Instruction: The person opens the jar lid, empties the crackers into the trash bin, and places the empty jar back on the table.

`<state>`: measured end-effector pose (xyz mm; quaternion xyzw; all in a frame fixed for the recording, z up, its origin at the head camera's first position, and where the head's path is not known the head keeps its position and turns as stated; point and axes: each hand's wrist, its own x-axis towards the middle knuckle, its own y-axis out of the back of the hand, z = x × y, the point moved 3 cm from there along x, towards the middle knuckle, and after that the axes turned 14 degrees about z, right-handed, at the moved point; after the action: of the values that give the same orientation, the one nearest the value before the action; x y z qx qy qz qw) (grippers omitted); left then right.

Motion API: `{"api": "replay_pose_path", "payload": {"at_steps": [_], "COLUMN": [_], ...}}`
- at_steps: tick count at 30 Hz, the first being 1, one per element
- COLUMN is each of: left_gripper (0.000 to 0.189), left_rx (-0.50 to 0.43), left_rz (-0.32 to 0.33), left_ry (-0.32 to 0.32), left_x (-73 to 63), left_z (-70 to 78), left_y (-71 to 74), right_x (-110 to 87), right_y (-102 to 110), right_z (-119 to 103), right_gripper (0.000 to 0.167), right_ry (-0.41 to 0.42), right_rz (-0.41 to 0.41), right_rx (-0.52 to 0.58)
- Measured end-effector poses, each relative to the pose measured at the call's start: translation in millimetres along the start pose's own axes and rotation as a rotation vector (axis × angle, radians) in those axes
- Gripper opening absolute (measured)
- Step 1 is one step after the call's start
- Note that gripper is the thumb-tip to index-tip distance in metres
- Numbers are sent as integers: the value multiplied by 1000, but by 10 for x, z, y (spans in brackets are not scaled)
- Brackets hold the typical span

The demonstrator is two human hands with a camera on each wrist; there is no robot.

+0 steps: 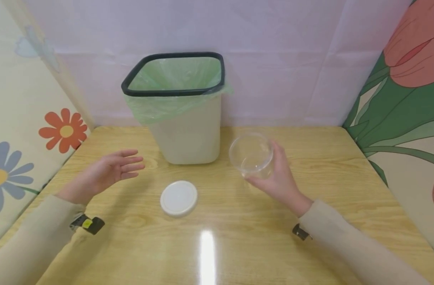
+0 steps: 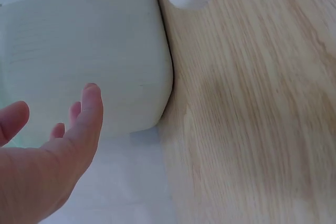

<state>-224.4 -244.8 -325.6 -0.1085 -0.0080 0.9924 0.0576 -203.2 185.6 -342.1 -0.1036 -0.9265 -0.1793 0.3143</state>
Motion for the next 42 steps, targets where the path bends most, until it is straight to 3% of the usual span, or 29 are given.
{"api": "replay_pose_path", "payload": {"at_steps": [8, 14, 19, 25, 34, 42], "left_gripper": [56, 55, 53, 54, 56, 55], "left_rx": [253, 449, 549, 732, 842, 999], "left_rz": [117, 168, 183, 202, 184, 198], "left_ry": [-71, -154, -217, -303, -343, -399], "left_x": [-29, -47, -57, -57, -80, -87], "left_z": [-38, -41, -34, -43, -27, -7], "left_y": [-39, -85, -100, -96, -139, -185], "right_x": [-59, -110, -122, -163, -179, -220], "right_y": [-19, -54, -69, -85, -111, -132], "right_z": [-2, 27, 32, 52, 65, 88], "right_gripper": [111, 109, 108, 107, 109, 103], "right_ry": [-72, -95, -101, -118, -133, -162], "right_rz": [-34, -61, -63, -88, -89, -111], "right_rx": [-27, -29, -36, -52, -36, 11]}}
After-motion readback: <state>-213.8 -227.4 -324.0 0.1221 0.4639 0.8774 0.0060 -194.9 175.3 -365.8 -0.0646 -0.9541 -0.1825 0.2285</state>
